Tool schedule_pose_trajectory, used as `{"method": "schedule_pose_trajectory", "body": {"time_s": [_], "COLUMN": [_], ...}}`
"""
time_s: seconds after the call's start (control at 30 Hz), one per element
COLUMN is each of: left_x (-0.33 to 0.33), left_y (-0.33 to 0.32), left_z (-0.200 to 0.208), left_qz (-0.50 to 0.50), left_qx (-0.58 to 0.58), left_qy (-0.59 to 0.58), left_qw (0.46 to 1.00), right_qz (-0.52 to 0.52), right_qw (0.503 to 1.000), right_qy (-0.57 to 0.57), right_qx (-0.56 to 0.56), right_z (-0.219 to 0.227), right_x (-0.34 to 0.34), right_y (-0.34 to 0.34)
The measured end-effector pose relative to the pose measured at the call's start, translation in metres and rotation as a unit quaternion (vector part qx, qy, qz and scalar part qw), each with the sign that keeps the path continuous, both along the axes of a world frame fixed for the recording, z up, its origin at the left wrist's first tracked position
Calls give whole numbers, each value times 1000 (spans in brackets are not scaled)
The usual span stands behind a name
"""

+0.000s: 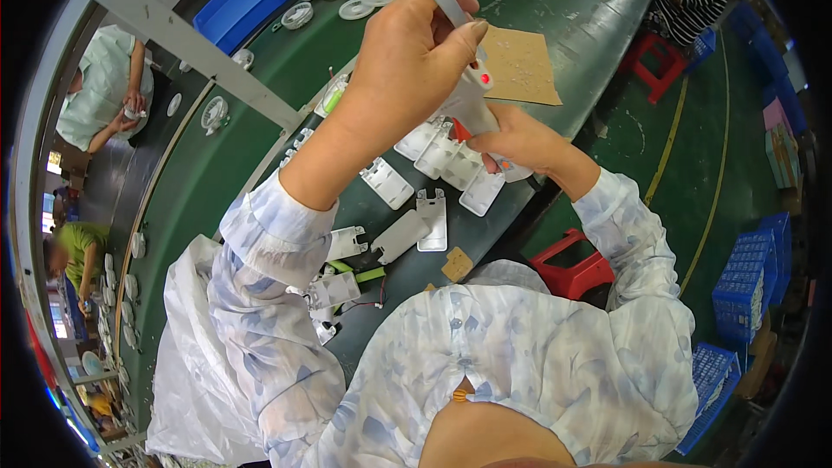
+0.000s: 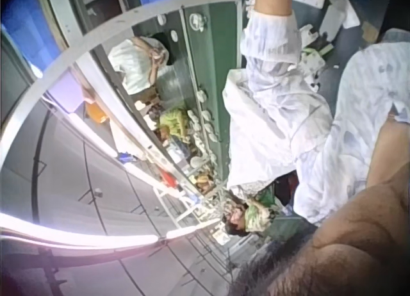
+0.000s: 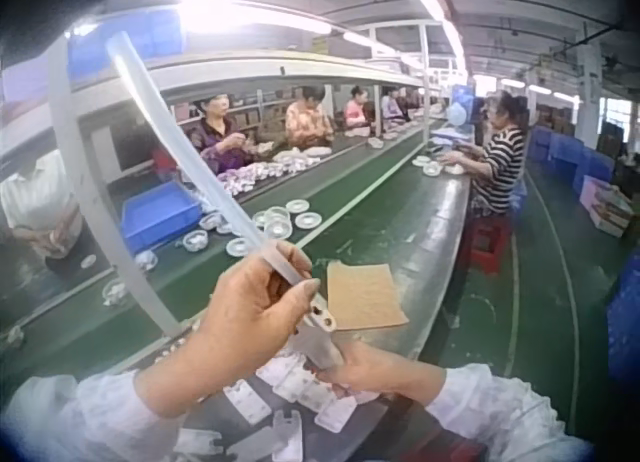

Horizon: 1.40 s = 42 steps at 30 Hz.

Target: The person empties a bag of white plastic housings onto the table, arranges them in a row, and applies glue to each using a glue gun. They then press a green battery into the glue in each housing by hand.

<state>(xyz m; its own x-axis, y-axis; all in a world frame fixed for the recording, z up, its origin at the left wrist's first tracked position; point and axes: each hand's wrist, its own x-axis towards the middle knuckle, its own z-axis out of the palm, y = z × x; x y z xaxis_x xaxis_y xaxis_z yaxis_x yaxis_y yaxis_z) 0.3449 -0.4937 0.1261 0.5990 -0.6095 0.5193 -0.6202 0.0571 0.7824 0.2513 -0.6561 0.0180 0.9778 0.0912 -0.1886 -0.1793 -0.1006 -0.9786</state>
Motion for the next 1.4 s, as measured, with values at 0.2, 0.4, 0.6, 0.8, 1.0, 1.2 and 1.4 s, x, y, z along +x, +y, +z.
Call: {"method": "schedule_pose_trajectory", "body": {"time_s": [0.2,0.4,0.6,0.8,1.0,1.2,1.4], "left_x": [6,9,-2,-7,9,-3,-31], "left_y": [0,-15,-26,-15,21,140,200], "left_z": [-3,15,33,-3,-27,-75,-114], "left_qz": [31,55,55,63,38,104,117], "left_qx": [95,173,379,269,132,296,395], "left_qy": [-190,-342,-263,-350,-287,-50,-113], "left_qw": [977,922,886,895,948,948,904], "right_qz": [26,10,35,8,35,24,6], "right_qw": [998,998,998,999,998,999,999], "right_qy": [4,-4,-1,-19,0,-33,15], "right_qx": [-51,-63,-44,-44,-50,-25,-31], "right_z": [6,6,9,8,-1,-12,-15], "right_x": [2,4,-4,-9,-1,-3,1], "right_y": [-2,0,7,8,-1,-19,-22]}}
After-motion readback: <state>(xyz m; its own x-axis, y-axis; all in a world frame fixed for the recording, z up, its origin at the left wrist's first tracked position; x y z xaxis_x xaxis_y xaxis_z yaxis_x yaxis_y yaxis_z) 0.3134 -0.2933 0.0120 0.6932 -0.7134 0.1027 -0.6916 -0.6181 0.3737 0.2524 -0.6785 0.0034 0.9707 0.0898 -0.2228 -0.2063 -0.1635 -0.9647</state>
